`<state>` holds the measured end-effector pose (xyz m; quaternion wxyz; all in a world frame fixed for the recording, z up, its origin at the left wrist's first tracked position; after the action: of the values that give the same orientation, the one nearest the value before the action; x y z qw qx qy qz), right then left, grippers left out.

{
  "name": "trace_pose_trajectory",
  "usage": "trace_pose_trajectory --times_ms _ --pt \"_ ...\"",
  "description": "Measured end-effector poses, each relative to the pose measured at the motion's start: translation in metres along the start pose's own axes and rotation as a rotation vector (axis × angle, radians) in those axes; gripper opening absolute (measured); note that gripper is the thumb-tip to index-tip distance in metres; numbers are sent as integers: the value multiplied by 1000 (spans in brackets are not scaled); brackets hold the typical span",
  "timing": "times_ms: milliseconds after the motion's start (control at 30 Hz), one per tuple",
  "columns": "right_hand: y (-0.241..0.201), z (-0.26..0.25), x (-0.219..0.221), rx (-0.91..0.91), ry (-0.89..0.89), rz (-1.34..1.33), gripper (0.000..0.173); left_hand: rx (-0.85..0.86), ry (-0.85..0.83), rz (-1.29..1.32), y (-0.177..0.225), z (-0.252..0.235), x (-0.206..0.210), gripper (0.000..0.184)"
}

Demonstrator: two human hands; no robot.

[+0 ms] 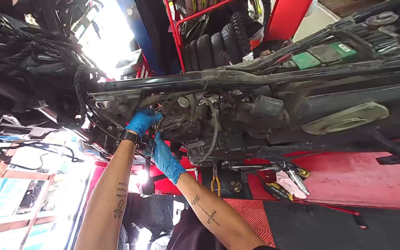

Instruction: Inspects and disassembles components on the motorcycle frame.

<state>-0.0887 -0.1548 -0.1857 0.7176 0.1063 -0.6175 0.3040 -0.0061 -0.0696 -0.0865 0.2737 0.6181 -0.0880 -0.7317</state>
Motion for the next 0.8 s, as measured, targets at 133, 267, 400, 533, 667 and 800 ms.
trace_pose_trajectory --times_ms 133,267,400,533,667,800 --pt "7 1 24 22 167 7 49 -4 3 -9 2 3 -1 26" --pt "5 4 32 19 264 44 49 -17 7 -23 5 5 -2 26" --pt "2 8 33 56 293 69 49 -1 8 3 4 9 1 26" --pt "-13 18 34 145 290 61 52 1 8 35 4 6 1 26" --pt "-55 44 34 370 241 159 53 10 -7 9 1 4 0 26" --pt "-56 47 35 357 222 171 52 21 -30 -3 6 8 -5 26"
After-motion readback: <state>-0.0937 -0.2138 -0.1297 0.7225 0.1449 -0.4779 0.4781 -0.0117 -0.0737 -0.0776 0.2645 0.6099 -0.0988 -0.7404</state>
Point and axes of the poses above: each hand's wrist, its own z-axis away from the middle knuckle, its own x-axis out of the palm, y = z × x, the point moved 1 cm from there along -z, towards the middle knuckle, and after that the axes turned 14 degrees about -z, right-handed, at the moved point
